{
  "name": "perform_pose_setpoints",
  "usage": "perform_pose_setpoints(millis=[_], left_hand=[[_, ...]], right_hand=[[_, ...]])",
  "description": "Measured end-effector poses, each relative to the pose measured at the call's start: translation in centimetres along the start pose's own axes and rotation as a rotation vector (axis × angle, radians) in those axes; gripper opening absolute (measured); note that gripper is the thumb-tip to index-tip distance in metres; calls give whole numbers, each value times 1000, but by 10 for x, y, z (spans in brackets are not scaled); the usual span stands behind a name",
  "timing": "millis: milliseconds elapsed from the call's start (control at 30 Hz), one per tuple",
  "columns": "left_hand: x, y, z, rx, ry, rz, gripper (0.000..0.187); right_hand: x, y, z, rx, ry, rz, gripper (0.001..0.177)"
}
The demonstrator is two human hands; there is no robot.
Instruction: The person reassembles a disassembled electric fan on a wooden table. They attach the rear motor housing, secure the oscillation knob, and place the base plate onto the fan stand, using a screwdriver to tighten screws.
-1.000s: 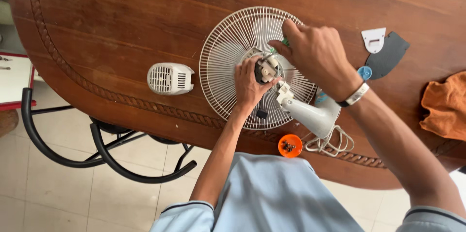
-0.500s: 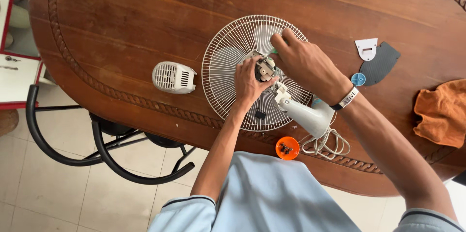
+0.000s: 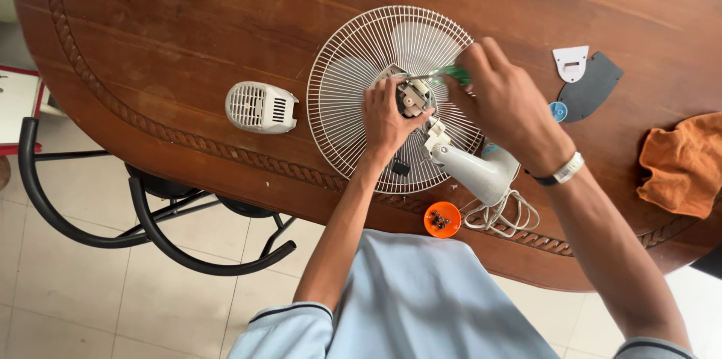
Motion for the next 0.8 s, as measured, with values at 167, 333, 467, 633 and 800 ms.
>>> perform_pose_setpoints(millis=[167,333,467,633,800], left_hand=[[-11,-8,-4,-103,-35,11,93],[-21,-8,-7,-58,-41,-104,91],[-26,-5,-9,-21,-3,-162,88],[-28,-6,-17,-36,-85,-117,92],[-27,-4,-14,-24,-186,-72,95]], right_hand=[[1,-3,-4,-7,-43,30,28],[13,-2,5,31,-62,20,25],[10,3,11,59,-71,45,26],[6,10,16,76,-81,77,26],[9,16,11,38,-51,80,29]])
Point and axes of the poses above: each hand's wrist, its own y-axis towards the middle knuckle, its own z-axis out of the palm, x = y × z, the point moved 6 cm from there along y, towards the middle knuckle, and after that the axes turned 2 degrees about y, right-handed, at the moved point
